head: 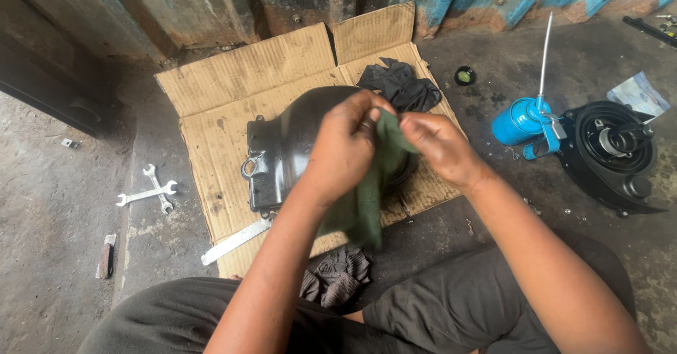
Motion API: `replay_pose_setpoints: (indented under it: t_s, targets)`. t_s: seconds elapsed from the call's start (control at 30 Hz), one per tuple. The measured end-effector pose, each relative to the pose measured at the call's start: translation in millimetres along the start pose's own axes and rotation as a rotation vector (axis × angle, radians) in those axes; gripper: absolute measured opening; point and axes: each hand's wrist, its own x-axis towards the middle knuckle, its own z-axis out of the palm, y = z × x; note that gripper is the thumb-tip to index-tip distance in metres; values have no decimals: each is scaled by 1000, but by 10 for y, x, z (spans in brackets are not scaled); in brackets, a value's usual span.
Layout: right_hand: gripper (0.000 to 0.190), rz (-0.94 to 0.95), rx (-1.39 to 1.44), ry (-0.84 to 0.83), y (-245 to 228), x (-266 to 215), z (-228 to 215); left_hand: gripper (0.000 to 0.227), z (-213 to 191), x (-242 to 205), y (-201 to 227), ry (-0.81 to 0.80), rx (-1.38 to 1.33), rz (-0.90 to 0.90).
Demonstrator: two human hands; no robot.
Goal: The person wipes the interior and exterior of a black plastic engine cover using a green cloth.
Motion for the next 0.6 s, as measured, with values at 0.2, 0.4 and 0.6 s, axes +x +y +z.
replay_pose_setpoints:
  t_s: [0.2,0.4,0.6]
  targets:
    - [24,-377,-672,307,-241,-91,-58,26,-184,6,130,120,552,46]
    - [26,-554,-1268,522,-346,42,132,14,92,-15,48,179,124,-37]
    - [4,-235,-1357,447,158,260,156,16,494,-142,-323,373,-50,126]
